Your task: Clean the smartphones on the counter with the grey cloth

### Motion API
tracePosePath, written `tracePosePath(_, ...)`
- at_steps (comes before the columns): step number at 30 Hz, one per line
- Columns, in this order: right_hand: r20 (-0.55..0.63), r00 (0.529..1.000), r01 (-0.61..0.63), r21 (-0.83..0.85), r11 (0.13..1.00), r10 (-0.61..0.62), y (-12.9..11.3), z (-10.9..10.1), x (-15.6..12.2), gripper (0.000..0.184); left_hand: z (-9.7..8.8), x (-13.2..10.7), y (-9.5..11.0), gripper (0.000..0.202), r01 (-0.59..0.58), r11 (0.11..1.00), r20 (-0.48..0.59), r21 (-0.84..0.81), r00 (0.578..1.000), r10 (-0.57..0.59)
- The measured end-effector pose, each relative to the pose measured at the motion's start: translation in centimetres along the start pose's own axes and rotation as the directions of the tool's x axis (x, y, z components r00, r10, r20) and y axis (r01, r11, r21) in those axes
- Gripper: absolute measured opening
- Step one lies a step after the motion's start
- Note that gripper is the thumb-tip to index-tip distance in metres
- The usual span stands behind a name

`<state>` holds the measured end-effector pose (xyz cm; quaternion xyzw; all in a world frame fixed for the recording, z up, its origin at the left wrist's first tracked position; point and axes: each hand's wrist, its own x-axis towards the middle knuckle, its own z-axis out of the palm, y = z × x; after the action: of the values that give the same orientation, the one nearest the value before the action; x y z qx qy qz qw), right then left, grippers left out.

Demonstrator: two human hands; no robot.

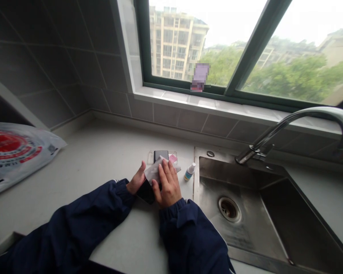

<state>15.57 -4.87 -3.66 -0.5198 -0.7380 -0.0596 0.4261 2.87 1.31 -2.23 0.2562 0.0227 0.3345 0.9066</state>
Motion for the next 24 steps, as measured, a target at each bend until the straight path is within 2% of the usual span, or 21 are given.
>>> tracePosePath(5,0.002,1.0,0.02,0.021,1.0,-0.02,0.0,-0.2,0.2,0.056,0.2,-0.1,0.0,0.072,0.015,0.999,-0.035,-0.034,0.999,-0.016)
tracePosePath(10,0.038,0.994,0.098,0.103,0.99,-0.103,-0.5,-0.5,0.3,0.047,0.1,-0.5,0.3,0.072,0.025,0.996,-0.208,-0.086,0.977,-0.043)
tracePosePath(19,0.148,0.959,0.207,0.224,0.952,-0.243,-2.4,-1.0,0.4,0.035,0.8,-0.7,1.7,0.102,0.132,0.982,-0.309,-0.132,0.936,-0.168)
tracePosePath(24,0.16,0.941,0.246,0.278,0.929,-0.297,-2.8,-1.4,0.4,0.033,0.2,-0.8,2.4,0.109,0.187,0.977,-0.336,-0.103,0.918,-0.211)
